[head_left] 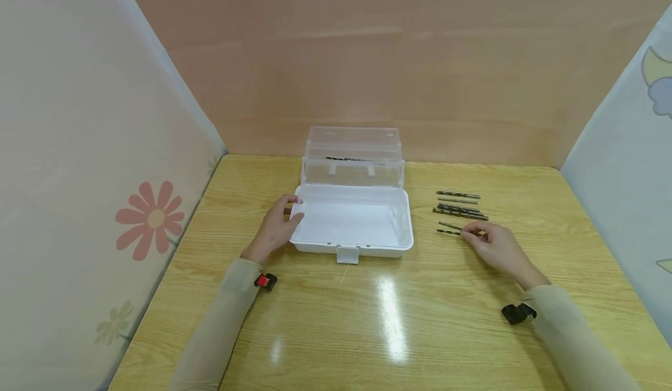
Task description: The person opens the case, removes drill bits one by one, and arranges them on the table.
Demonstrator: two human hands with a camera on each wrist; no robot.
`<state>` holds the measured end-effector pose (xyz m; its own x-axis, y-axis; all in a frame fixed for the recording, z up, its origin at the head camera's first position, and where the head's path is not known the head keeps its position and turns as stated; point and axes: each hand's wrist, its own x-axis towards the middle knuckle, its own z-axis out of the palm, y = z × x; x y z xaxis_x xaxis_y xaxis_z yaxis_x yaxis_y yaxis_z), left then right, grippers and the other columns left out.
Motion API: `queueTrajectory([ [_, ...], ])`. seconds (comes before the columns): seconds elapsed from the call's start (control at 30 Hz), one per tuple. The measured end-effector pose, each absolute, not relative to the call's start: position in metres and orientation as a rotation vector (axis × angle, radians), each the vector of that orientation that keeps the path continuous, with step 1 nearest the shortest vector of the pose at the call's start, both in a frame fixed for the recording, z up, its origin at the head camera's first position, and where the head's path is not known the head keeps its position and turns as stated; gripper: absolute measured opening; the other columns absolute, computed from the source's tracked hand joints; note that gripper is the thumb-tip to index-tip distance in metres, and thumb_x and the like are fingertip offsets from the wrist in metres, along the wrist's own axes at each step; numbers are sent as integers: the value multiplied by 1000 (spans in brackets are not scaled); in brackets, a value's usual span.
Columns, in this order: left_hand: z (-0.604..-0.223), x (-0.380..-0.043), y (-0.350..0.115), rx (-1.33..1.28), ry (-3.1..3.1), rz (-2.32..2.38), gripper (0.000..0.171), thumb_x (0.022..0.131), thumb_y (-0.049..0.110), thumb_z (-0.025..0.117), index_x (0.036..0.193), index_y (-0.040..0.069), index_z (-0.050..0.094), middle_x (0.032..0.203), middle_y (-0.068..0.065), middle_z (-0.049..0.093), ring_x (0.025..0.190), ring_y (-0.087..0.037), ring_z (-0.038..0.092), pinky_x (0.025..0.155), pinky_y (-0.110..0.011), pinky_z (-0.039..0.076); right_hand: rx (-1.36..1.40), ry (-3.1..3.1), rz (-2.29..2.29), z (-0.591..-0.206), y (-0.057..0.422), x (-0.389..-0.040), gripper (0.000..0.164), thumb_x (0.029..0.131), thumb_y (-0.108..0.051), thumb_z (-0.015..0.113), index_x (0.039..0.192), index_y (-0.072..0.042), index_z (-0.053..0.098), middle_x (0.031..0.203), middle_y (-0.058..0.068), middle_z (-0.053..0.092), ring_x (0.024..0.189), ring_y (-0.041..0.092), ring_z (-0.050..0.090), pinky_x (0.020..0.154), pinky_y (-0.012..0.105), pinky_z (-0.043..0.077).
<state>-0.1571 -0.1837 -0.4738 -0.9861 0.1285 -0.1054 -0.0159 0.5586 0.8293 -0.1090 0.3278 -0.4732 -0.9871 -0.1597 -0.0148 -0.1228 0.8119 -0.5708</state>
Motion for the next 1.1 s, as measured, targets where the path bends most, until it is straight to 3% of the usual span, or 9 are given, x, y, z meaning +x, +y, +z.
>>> queueTrajectory([
  [0.13,-474,-157,-185,91,2630,1411,38,108,21,61,143,10,52,154,-17,53,132,-40,58,104,-55,56,-241,2950,-837,-473,332,-109,27,110,-29,62,116,-7,76,89,6,75,56,11,44,53,29,36],
  [0.6,-477,-156,-185,98,2621,1442,37,108,21,61,142,12,53,150,-16,55,126,-39,60,100,-52,56,-382,3039,-634,-475,341,-113,18,104,-21,71,110,-7,81,106,16,79,63,9,53,59,29,42],
  [1.1,-479,-158,-186,98,2615,1438,37,108,22,60,143,12,52,152,-15,53,128,-38,59,100,-52,56,-403,3045,-609,-477,342,-115,15,101,-15,74,108,-5,82,105,15,78,67,10,58,62,34,48],
])
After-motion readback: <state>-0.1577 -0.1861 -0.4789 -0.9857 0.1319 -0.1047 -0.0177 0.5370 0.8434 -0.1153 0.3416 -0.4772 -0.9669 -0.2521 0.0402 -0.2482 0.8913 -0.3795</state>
